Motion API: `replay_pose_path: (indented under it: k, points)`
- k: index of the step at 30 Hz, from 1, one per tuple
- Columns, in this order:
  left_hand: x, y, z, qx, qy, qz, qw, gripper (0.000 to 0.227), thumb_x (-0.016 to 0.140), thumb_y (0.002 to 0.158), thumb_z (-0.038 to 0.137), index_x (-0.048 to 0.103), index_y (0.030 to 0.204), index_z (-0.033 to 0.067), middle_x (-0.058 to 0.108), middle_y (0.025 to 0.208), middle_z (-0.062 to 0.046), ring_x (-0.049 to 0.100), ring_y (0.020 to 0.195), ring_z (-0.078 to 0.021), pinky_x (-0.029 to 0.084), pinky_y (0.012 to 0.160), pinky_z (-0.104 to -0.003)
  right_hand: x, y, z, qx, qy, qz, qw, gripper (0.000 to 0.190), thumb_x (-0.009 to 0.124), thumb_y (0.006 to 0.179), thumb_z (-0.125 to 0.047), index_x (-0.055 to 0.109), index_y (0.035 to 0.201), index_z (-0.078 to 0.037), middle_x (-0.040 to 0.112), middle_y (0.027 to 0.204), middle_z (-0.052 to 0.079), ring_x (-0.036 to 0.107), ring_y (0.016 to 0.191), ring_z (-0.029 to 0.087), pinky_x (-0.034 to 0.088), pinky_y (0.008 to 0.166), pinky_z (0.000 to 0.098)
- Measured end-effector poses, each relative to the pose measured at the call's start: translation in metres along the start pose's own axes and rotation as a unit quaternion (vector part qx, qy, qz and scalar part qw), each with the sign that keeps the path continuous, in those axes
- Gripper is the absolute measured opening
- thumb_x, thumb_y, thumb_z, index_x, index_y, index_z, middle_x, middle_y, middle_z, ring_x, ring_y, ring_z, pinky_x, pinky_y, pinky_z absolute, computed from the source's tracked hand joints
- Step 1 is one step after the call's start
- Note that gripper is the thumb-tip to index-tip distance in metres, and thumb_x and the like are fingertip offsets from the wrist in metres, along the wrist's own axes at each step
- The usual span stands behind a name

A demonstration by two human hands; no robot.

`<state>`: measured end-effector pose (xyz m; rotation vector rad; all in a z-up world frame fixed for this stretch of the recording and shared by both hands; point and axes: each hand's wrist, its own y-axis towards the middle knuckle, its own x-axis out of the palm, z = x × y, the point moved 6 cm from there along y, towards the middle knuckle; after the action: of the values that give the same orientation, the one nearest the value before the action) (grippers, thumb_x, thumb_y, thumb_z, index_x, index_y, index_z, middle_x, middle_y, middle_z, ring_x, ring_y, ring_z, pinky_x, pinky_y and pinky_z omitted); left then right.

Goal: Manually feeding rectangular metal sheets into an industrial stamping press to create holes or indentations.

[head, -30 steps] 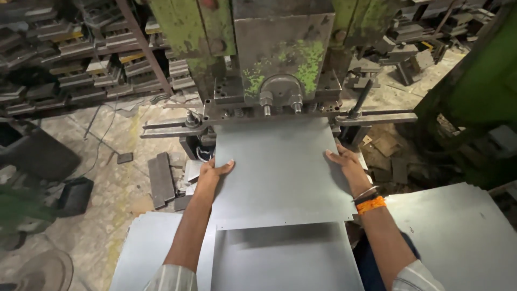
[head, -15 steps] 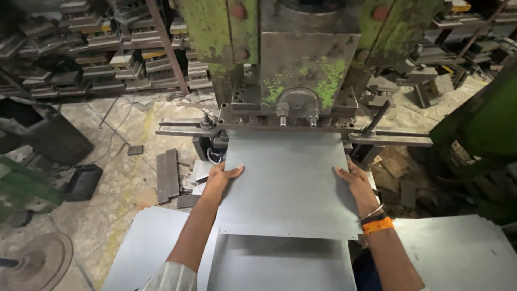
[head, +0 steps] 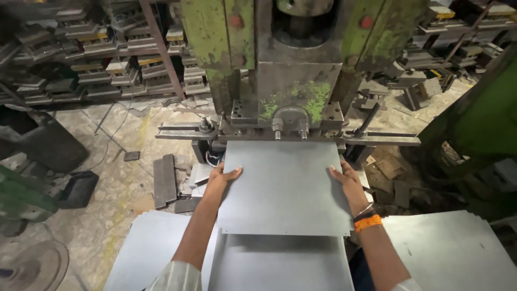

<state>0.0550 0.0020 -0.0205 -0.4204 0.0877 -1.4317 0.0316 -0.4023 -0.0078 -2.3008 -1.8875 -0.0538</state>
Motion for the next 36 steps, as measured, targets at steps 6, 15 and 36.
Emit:
replay_pose_path:
  k: [6, 15, 36]
  points:
    - [0.005, -0.062, 0.011, -0.009, 0.024, -0.014, 1.0, 0.051, 0.086, 0.081, 0.02, 0.07, 0.127, 0.0076, 0.073, 0.098, -0.013, 0.073, 0.085, -0.0245, 0.06, 0.078, -0.038, 0.013, -0.046, -0.021, -0.032, 0.023, -0.015, 0.999, 0.045, 0.07, 0.091, -0.005, 0.062, 0.135, -0.006, 0.07, 0.095, 0.008, 0.073, 0.083, 0.018, 0.059, 0.074, 0.0333]
    - [-0.03, -0.199, -0.013, -0.052, 0.018, 0.007, 0.998, 0.033, 0.076, 0.089, 0.015, 0.071, 0.095, -0.0173, 0.072, 0.078, -0.023, 0.062, 0.059, -0.0233, 0.051, 0.056, -0.032, 0.002, -0.182, 0.001, 0.133, -0.008, 0.059, 0.989, 0.033, 0.063, 0.097, -0.009, 0.057, 0.125, 0.007, 0.062, 0.104, 0.02, 0.057, 0.088, 0.024, 0.046, 0.077, 0.0341]
    - [-0.185, -0.144, -0.05, 0.299, 0.393, 0.334, 0.803, 0.029, 0.065, 0.094, 0.016, 0.06, 0.119, 0.0031, 0.065, 0.113, -0.011, 0.061, 0.102, -0.029, 0.044, 0.094, -0.042, 0.3, -0.202, 0.015, -0.12, -0.323, -0.26, 0.902, 0.021, 0.066, 0.082, -0.01, 0.069, 0.103, -0.012, 0.074, 0.088, -0.003, 0.069, 0.08, 0.013, 0.054, 0.077, 0.027]
